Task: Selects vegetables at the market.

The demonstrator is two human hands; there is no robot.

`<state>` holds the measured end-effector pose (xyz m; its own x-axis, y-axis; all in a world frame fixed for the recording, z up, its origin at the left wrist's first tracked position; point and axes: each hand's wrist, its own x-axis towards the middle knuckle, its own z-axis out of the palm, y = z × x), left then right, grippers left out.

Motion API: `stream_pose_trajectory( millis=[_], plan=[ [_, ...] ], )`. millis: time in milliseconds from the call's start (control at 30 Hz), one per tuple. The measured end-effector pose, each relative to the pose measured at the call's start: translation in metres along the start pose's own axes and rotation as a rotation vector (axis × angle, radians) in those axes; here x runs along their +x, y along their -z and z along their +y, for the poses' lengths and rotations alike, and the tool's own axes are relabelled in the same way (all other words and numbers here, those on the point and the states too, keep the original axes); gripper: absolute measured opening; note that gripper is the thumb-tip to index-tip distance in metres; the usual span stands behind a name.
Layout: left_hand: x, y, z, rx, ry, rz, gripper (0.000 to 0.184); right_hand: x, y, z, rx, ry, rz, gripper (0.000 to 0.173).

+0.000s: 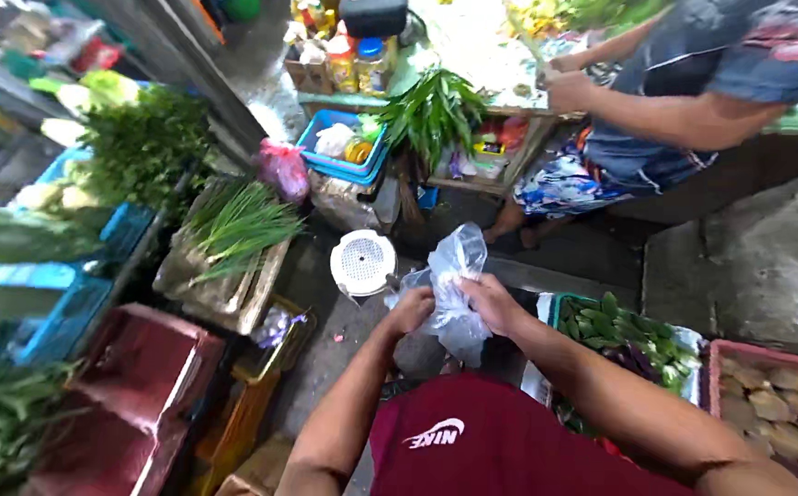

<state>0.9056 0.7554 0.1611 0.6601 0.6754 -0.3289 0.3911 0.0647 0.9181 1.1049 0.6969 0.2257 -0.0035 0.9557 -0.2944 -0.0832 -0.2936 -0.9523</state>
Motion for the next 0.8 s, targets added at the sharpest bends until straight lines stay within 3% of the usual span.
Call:
stream_pose_trajectory(
  millis=[33, 100, 233, 300, 367, 433, 500, 533, 633, 700, 800],
  plan=[
    [-0.015, -0.006, -0.001, -0.084, 0.019, -0.088, 0.026, -0.002, -0.007, -0.010, 0.039, 0.047, 0.003, 0.029],
    [-0.056, -0.013, 0.001, -0.223, 0.002, -0.067, 0.029, -0.009, -0.026, -0.029, 0.128, 0.072, -0.039, 0.029],
    [-0.148, -0.040, 0.007, -0.300, -0.078, 0.335, 0.048, -0.045, -0.082, -0.043, 0.114, 0.050, -0.325, 0.029],
    [-0.188, -0.044, 0.028, -0.447, 0.100, 0.494, 0.034, -0.061, -0.116, -0.048, -0.025, 0.110, -0.460, 0.028],
    [-0.207, -0.036, 0.027, -0.517, 0.405, 0.580, 0.025, -0.073, -0.151, -0.064, -0.209, 0.173, -0.516, 0.026],
    [-0.238, -0.031, -0.032, -0.406, 0.300, 0.484, 0.026, -0.082, -0.182, -0.081, -0.245, 0.265, -0.570, 0.025],
    [-0.281, -0.033, -0.054, -0.417, 0.298, 0.572, 0.021, -0.092, -0.212, -0.098, -0.108, 0.341, -0.660, 0.026],
    [-0.306, -0.031, -0.065, -0.473, 0.254, 0.608, 0.028, -0.101, -0.229, -0.108, -0.034, 0.367, -0.711, 0.027],
    [-0.392, -0.031, -0.048, -0.526, 0.105, 0.726, 0.031, -0.141, -0.280, -0.137, 0.072, 0.479, -0.809, 0.030],
    [-0.444, -0.037, -0.019, -0.374, 0.058, 0.878, 0.030, -0.172, -0.315, -0.157, 0.081, 0.532, -0.813, 0.023],
    [-0.493, -0.022, -0.006, 0.135, 0.205, 0.951, 0.036, -0.222, -0.359, -0.179, 0.056, 0.535, -0.749, 0.020]
  ],
)
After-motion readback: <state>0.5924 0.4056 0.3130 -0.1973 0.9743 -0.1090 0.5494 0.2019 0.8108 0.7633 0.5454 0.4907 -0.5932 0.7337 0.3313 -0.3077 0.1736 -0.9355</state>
